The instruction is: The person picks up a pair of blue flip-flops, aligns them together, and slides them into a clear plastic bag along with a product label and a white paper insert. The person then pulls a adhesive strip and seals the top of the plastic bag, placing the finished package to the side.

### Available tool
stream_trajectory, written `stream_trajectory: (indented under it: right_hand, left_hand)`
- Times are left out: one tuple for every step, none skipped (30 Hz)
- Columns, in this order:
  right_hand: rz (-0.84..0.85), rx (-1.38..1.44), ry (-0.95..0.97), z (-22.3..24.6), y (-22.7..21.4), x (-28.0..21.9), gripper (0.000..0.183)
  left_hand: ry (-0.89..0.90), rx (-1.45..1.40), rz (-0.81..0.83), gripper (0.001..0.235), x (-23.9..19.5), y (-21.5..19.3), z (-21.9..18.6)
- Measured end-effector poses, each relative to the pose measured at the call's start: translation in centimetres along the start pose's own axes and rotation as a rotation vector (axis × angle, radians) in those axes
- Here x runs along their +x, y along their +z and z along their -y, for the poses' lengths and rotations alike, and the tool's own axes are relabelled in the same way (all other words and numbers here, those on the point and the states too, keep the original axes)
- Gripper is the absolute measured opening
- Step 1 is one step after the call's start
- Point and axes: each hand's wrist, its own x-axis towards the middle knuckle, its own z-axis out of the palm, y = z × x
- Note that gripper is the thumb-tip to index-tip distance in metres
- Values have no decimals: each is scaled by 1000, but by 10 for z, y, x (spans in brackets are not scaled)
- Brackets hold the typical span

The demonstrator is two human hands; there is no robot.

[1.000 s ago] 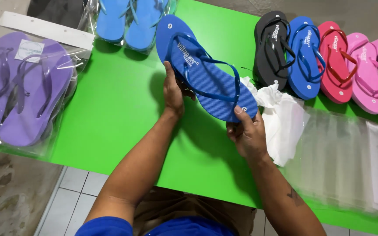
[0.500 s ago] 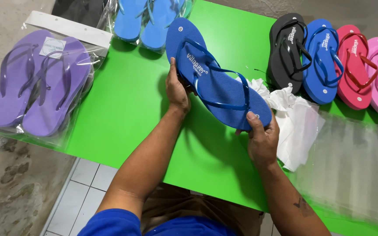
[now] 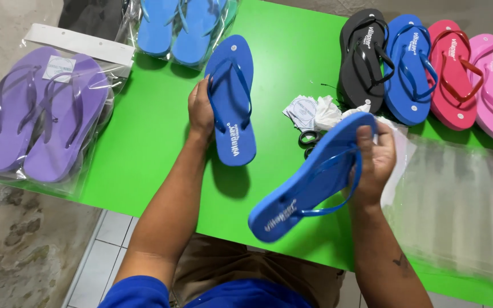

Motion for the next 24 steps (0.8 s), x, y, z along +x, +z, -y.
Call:
stream_trajectory:
  right_hand:
    - [-8, -1, 0, 1, 4, -3, 30]
    - [91, -60, 51, 2, 8, -6, 32]
    - [189, -118, 103, 3, 13, -10, 35]
    - [184, -118, 105, -7, 10, -10, 35]
    - [264, -162, 126, -17, 7, -10, 41]
    - [347, -204, 148, -28, 5, -11, 49]
    - [344, -203, 153, -24, 11, -15, 49]
    - [393, -197, 172, -20, 16, -18, 51]
    - [442, -191, 192, -17, 21, -22, 54]
    - [442, -191, 196, -19, 23, -25, 54]
    - [462, -206, 163, -20, 25, -29, 56]
    - [483, -221, 129, -22, 26, -31, 59]
    - [485, -222, 131, -19, 30, -34, 59]
    - [476, -254, 74, -16, 34, -36, 57]
    - [468, -285, 17, -12, 38, -39, 55]
    - [472, -284, 18, -12, 37, -38, 55]
    - [454, -356, -91, -12, 37, -36, 50]
    - [435, -426, -199, -11, 36, -36, 47]
    - [438, -425, -198, -15, 34, -35, 47]
    - [424, -457, -257, -19, 31, -34, 44]
    - [411, -489, -316, -23, 28, -33, 44]
    - [410, -490, -313, -25, 28, -34, 44]
    - [425, -488, -337, -27, 27, -34, 43]
    - [439, -488, -362, -29, 26, -35, 41]
  left_hand:
    - [-4, 2, 6, 21, -1, -3, -2]
    - [-26, 41, 76, 24, -1, -5, -3]
    - [-49, 80, 146, 30, -2, -8, -5]
    - [-53, 83, 149, 30, 3, -17, 2]
    - [-30, 176, 189, 30, 8, -26, 8]
    - [-7, 271, 226, 30, 13, -36, 14]
    - [-11, 274, 227, 30, 10, -42, 12]
    - [16, 425, 255, 27, 6, -47, 10]
    - [43, 577, 284, 24, 3, -53, 7]
    - [39, 578, 283, 24, 0, -56, 4]
    - [67, 706, 250, 14, -3, -60, 1]
    - [97, 832, 215, 13, -6, -62, -3]
    - [94, 832, 213, 13, -11, -62, -9]
    - [151, 885, 158, 16, -15, -61, -14]
    - [209, 936, 102, 22, -20, -61, -20]
    - [207, 937, 98, 22, -20, -61, -19]
    - [313, 956, 62, 23, -20, -61, -18]
    - [418, 975, 27, 26, -21, -61, -17]
    - [416, 976, 24, 26, -22, -61, -15]
    - [462, 949, 30, 27, -22, -60, -13]
    - [507, 922, 35, 28, -22, -59, -11]
    - [505, 922, 37, 28, -26, -55, -13]
    - [577, 919, 77, 27, -30, -51, -15]
    - [649, 912, 118, 27, -34, -46, -16]
